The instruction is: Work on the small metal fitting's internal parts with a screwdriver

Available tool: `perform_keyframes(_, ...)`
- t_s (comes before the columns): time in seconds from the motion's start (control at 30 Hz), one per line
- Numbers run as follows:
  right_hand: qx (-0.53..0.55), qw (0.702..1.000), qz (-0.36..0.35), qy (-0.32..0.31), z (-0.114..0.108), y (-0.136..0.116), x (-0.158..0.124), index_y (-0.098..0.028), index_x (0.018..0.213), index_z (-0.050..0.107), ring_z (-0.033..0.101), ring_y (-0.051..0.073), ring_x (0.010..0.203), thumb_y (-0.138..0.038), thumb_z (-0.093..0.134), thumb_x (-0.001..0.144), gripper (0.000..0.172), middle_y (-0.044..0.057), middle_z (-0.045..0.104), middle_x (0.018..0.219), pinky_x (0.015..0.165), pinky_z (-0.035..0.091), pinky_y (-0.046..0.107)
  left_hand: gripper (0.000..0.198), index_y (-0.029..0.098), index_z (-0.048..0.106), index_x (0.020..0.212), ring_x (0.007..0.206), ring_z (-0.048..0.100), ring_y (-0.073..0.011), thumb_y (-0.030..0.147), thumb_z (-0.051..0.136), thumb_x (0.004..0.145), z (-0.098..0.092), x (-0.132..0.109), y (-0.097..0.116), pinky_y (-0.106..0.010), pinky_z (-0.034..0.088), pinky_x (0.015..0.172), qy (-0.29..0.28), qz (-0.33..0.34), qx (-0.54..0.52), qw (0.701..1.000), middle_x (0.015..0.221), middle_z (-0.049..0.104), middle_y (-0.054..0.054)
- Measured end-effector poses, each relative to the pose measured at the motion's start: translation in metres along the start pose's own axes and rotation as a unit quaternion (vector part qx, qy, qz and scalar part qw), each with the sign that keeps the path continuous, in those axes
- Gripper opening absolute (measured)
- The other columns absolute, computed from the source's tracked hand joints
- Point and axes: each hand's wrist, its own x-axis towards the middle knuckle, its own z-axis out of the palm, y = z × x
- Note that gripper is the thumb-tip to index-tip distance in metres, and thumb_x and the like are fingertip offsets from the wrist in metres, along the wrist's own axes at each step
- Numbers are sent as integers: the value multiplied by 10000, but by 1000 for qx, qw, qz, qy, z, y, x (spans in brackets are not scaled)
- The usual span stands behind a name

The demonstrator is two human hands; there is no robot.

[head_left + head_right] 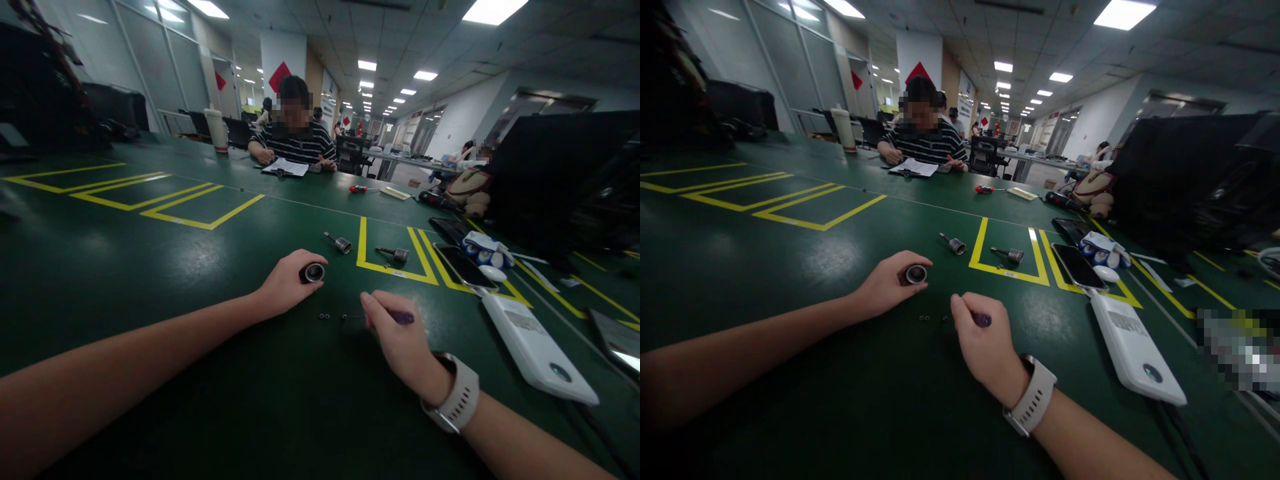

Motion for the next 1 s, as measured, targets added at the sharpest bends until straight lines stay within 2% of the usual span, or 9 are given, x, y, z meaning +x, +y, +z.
perform_keyframes(0.1,-14,996,-82,18,5,5,-6,-188,549,451,439,117,527,-305,397,897,371,-20,453,541,529,332,268,429,167,553,1083,965,581,-203,137,638,664,3,1,-3,-382,478,845,-6,-51,-116,992,1087,585,-74)
perform_keyframes(0.2,-1,991,-132,28,7,5,-9,-182,602,479,454,116,560,-251,389,910,329,-15,468,577,552,351,266,444,146,532,1117,991,589,-201,156,627,684,6,-1,-1,-392,481,868,-29,-81,-219,972,1122,587,-92)
perform_keyframes(0.37,-7,980,-201,13,6,1,-9,-170,722,523,481,124,639,-183,448,885,180,5,519,672,597,379,271,395,130,557,1104,1023,586,-206,177,609,715,6,-2,6,-416,458,912,-41,-103,-254,961,1133,598,-106)
perform_keyframes(0.57,-51,978,-199,-26,10,3,-9,-172,814,536,503,135,727,-163,489,873,76,19,558,775,652,401,281,378,147,588,1087,1025,588,-199,157,607,709,5,-4,11,-415,456,934,-35,-98,-273,956,1163,580,-90)
perform_keyframes(1.0,-167,964,-197,-62,13,-1,-10,-159,832,539,479,170,735,-174,438,884,115,59,565,809,658,401,325,335,149,620,1045,1021,594,-200,136,588,711,4,-8,23,-404,471,930,-19,-103,-244,964,1131,603,-87)
